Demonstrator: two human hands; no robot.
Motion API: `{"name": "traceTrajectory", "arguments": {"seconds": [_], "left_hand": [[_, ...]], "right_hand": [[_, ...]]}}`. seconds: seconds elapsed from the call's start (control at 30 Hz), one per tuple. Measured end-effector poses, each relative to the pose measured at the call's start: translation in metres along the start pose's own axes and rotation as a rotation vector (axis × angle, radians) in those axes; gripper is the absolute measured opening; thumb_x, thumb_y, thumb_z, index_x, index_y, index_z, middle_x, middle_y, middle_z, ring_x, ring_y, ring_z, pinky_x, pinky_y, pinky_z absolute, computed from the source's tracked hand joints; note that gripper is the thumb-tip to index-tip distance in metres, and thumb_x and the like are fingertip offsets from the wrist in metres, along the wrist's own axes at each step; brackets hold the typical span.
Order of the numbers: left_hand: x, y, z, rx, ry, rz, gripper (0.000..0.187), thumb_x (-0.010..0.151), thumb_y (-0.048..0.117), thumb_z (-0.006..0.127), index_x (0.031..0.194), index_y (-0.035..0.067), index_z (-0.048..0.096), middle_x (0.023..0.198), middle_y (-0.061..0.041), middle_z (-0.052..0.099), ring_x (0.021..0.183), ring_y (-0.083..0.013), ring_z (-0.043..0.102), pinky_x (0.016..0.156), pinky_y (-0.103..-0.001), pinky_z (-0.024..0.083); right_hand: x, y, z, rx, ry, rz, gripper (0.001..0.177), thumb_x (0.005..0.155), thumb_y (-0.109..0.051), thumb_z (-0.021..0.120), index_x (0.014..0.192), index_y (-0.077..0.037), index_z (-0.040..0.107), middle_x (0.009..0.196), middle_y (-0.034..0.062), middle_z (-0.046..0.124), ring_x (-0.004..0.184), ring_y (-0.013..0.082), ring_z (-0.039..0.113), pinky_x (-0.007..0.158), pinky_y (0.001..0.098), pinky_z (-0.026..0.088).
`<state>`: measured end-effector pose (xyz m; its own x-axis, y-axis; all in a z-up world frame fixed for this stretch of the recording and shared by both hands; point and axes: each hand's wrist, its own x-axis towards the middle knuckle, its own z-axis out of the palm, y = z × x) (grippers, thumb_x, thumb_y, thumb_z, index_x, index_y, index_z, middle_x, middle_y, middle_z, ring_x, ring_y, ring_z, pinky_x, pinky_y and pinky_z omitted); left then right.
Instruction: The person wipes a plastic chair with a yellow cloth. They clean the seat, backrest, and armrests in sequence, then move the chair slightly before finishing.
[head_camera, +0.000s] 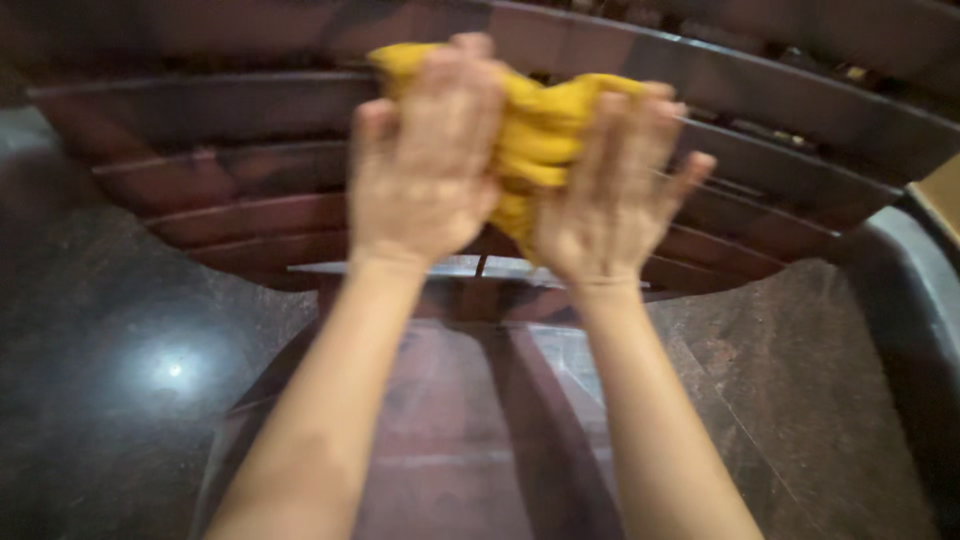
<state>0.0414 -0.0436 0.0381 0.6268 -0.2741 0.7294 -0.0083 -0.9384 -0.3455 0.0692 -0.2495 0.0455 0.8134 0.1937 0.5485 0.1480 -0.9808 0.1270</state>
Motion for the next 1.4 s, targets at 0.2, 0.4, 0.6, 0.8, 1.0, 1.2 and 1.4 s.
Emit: {"name": "traceTrajectory", "arguments": {"seconds": [0.2,0.4,0.6,0.8,1.0,1.2,1.4], "left_hand": [[0.040,0.044,-0.021,-0.063,0.167,0.120,0.068,0.108,0.025,0.047,0.166,0.006,0.017,0.176,-0.008,0.017,0.163,-0.0211,0.013,0.135,-0.049,-0.008],[0.017,0.016,-0.023,0.056,0.115,0.108,0.068,0.115,0.040,0.046,0.170,0.011,0.018,0.175,-0.005,0.017,0.163,-0.0199,0.012,0.134,-0.054,-0.009],[0.006,-0.056,-0.047,0.262,-0.048,-0.024,0.065,0.122,0.052,0.033,0.168,0.010,0.016,0.177,-0.007,0.016,0.167,-0.0245,0.009,0.129,-0.062,-0.008],[0.014,-0.094,-0.083,-0.221,-0.370,-0.486,0.075,0.112,0.051,0.029,0.169,0.007,0.010,0.178,-0.012,0.010,0.163,-0.0291,0.006,0.122,-0.068,-0.001],[0.069,-0.043,-0.064,-0.158,-0.146,-0.272,0.087,0.112,0.050,0.054,0.173,0.003,0.012,0.178,-0.015,0.009,0.168,-0.0315,0.003,0.130,-0.062,-0.002],[0.118,0.037,-0.050,-0.261,0.035,-0.020,0.084,0.113,0.045,0.057,0.172,0.007,0.011,0.178,-0.010,0.008,0.165,-0.0229,0.003,0.133,-0.051,-0.003],[0.104,0.028,-0.050,-0.069,0.102,0.106,0.086,0.116,0.062,0.049,0.171,0.010,0.009,0.177,-0.008,0.008,0.168,-0.0216,0.003,0.134,-0.052,-0.003]], "right_hand": [[-0.022,0.051,0.003,0.076,0.359,0.093,0.077,0.112,-0.054,0.018,0.169,-0.003,0.010,0.176,0.0188,0.003,0.164,0.0304,-0.003,0.130,0.0457,-0.012],[-0.010,0.032,0.006,0.217,0.431,-0.027,0.077,0.113,-0.054,0.026,0.169,-0.003,0.009,0.176,0.0209,0.004,0.162,0.0332,-0.002,0.132,0.0436,-0.008],[0.036,-0.031,-0.047,0.230,0.294,-0.177,0.075,0.109,-0.053,0.036,0.164,-0.003,0.022,0.171,0.0225,0.017,0.160,0.0378,0.009,0.130,0.0510,-0.005],[0.071,-0.074,-0.089,0.300,0.202,-0.394,0.075,0.109,-0.051,0.042,0.165,-0.005,0.027,0.171,0.0199,0.020,0.161,0.0341,0.014,0.128,0.0568,-0.002],[0.080,-0.002,-0.093,0.147,0.222,-0.322,0.075,0.109,-0.051,0.043,0.167,-0.006,0.028,0.172,0.0193,0.022,0.160,0.0326,0.014,0.123,0.0648,-0.005],[0.061,0.095,-0.078,-0.113,0.346,-0.055,0.075,0.110,-0.056,0.031,0.166,-0.007,0.019,0.172,0.0159,0.015,0.161,0.0292,0.008,0.124,0.0618,-0.011],[0.045,0.096,-0.056,-0.024,0.420,-0.003,0.077,0.108,-0.055,0.031,0.166,-0.007,0.017,0.174,0.0161,0.012,0.164,0.0289,0.006,0.131,0.0567,-0.009]]}}
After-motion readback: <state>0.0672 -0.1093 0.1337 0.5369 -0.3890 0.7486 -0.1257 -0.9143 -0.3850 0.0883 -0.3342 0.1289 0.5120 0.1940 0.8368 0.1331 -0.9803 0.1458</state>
